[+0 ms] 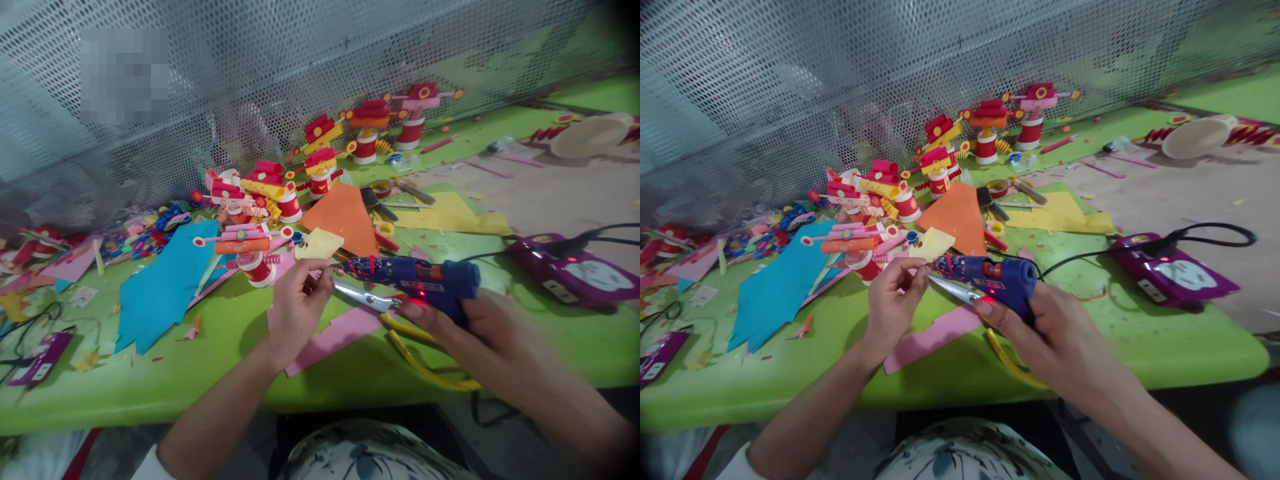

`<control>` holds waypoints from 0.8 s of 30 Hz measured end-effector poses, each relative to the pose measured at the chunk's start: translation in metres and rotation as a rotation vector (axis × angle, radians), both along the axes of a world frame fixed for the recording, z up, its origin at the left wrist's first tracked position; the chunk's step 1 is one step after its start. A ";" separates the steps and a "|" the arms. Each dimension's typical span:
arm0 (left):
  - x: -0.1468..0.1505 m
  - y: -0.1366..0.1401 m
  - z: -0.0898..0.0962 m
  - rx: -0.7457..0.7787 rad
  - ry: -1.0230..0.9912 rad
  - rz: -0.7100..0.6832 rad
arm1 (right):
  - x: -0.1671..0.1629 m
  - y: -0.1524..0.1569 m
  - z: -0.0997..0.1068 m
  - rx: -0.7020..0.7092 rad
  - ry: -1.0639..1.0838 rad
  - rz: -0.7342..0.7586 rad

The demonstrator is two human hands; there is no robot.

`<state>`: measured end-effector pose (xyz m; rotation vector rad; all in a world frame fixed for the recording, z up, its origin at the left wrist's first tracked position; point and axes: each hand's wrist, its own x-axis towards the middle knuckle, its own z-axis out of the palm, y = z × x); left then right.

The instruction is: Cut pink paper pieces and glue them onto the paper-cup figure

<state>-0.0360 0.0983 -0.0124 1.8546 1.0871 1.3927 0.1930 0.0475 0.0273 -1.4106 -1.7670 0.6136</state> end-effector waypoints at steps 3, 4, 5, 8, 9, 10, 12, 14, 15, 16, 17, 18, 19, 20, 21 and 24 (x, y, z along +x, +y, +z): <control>0.001 0.000 0.001 0.023 -0.019 -0.011 | 0.000 0.000 0.002 0.004 0.000 0.014; 0.001 0.000 0.001 0.025 -0.024 -0.012 | 0.000 -0.001 0.002 0.001 -0.006 0.015; 0.001 0.000 0.000 0.022 -0.027 -0.011 | 0.000 -0.001 0.003 -0.006 -0.014 0.017; 0.000 0.000 -0.001 -0.001 -0.026 0.000 | 0.002 -0.002 0.003 -0.009 -0.022 0.023; 0.000 0.000 -0.001 -0.009 -0.027 0.004 | 0.002 -0.001 0.003 -0.007 -0.021 0.025; 0.000 0.000 -0.001 -0.018 -0.030 0.007 | 0.002 -0.001 0.003 -0.003 -0.019 0.026; 0.000 -0.001 -0.001 -0.042 -0.041 0.011 | 0.001 0.000 0.003 0.018 -0.010 0.017; 0.001 -0.001 0.001 -0.078 -0.057 0.009 | 0.000 0.001 0.002 0.051 -0.003 0.008; 0.001 -0.002 0.001 -0.101 -0.070 0.005 | 0.000 0.001 0.002 0.065 -0.003 0.002; 0.001 -0.002 0.002 -0.125 -0.087 -0.001 | 0.000 0.001 0.002 0.070 -0.006 -0.001; 0.001 -0.002 0.002 -0.150 -0.109 -0.009 | 0.000 0.000 0.002 0.066 -0.006 -0.005; 0.001 -0.001 0.003 -0.175 -0.133 -0.019 | 0.001 -0.001 0.001 0.053 -0.005 -0.006; 0.002 -0.001 0.003 -0.200 -0.156 -0.025 | 0.002 -0.003 0.001 0.035 -0.001 -0.010; 0.002 -0.001 0.002 -0.223 -0.176 -0.029 | 0.003 -0.004 0.001 0.013 0.003 -0.015; 0.002 0.000 0.002 -0.244 -0.191 -0.031 | 0.004 -0.006 0.001 -0.006 0.005 -0.019; 0.001 0.001 0.002 -0.291 -0.213 -0.022 | 0.007 -0.010 -0.001 -0.049 -0.003 -0.020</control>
